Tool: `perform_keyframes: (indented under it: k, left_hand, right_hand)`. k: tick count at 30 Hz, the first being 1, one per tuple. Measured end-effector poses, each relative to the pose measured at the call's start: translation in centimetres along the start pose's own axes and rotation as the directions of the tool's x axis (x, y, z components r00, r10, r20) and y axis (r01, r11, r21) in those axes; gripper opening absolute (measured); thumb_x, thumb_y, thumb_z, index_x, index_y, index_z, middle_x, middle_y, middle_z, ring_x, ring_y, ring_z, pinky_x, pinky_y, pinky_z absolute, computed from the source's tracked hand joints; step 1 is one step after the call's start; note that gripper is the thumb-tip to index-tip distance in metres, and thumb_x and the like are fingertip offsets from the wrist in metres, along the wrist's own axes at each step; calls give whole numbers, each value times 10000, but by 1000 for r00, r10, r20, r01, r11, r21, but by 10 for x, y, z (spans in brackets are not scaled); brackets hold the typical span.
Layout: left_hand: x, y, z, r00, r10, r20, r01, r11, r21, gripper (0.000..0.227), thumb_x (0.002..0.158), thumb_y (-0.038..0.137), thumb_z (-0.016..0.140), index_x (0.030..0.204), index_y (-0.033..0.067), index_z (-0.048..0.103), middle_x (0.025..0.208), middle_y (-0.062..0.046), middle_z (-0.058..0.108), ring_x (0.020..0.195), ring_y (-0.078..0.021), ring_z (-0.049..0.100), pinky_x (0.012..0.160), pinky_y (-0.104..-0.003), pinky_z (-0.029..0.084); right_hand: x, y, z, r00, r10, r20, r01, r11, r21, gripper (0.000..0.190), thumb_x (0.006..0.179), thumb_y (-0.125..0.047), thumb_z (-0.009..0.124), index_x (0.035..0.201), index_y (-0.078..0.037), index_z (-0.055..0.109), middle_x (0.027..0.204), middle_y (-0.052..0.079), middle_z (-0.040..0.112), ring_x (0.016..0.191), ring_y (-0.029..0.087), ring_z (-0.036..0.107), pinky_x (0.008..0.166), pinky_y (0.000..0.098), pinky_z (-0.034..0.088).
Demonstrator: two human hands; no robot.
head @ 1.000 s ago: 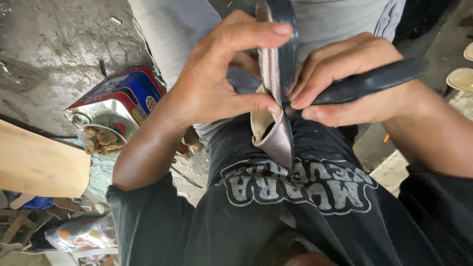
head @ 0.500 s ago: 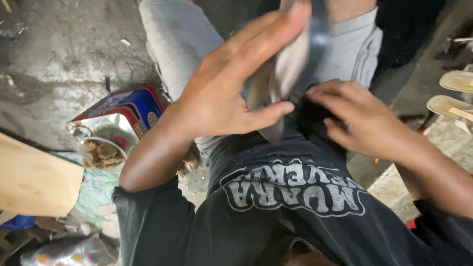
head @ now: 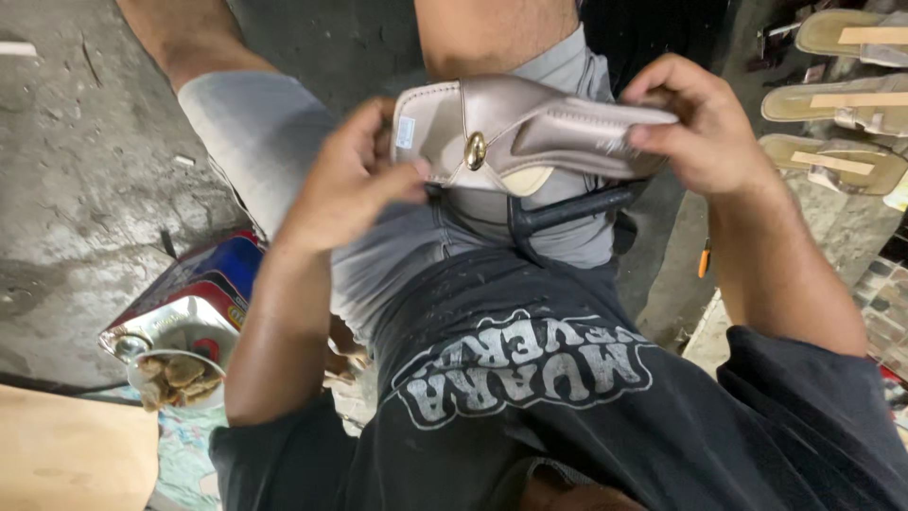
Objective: The person sits on the floor and assembles sandals by attaching black rubber soles to beige upper straps. They use a black-handled tool to press the sole edges onto the straps and green-handled pliers to secure the connection. The person handles multiple sandals one by one, placing finished units on the floor.
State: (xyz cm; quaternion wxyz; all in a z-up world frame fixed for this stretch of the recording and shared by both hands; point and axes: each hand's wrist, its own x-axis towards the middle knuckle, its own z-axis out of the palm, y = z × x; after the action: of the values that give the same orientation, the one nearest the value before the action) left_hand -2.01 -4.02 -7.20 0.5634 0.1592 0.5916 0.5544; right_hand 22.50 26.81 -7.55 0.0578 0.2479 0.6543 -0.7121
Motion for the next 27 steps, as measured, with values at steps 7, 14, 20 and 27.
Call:
perform_keyframes:
  k: [7,14,20,27]
  left_hand:
    - [18,5,31,981,-184,54,185,983,-21,454,914,202,756,1311,32,617,1116,-40,732,963,-121,724,772,-296,652]
    - [26,2,36,995,93,-26,-77,926,369,381,849,136,840,1167,-21,703,1031,-58,778,923,-113,697,870,-287,566]
    - [42,-5,25,994,97,40,-105,951,289,426,847,158,843,1204,-19,693,1070,-84,776,950,-129,696,874,-307,578]
    - [30,28,18,961,268,-60,-271,886,-377,541,930,227,819,1344,-23,576,1179,-60,698,1070,-159,674,963,-338,569]
  right_hand:
    - [41,-60,28,979,-57,196,198,497,-845,468,863,-392,835,1120,-16,727,906,202,736,817,366,719,731,435,564]
    - [56,-50,42,980,-76,181,189,625,-758,336,887,-312,818,1011,-8,743,838,196,705,752,349,708,673,412,548]
    - [58,-55,46,990,-35,139,114,782,-613,273,914,-260,766,961,5,716,756,161,677,638,216,642,614,348,511]
    - [30,-71,74,961,-224,-161,163,932,-324,319,1150,-287,602,1136,31,635,892,62,620,788,84,518,695,252,439]
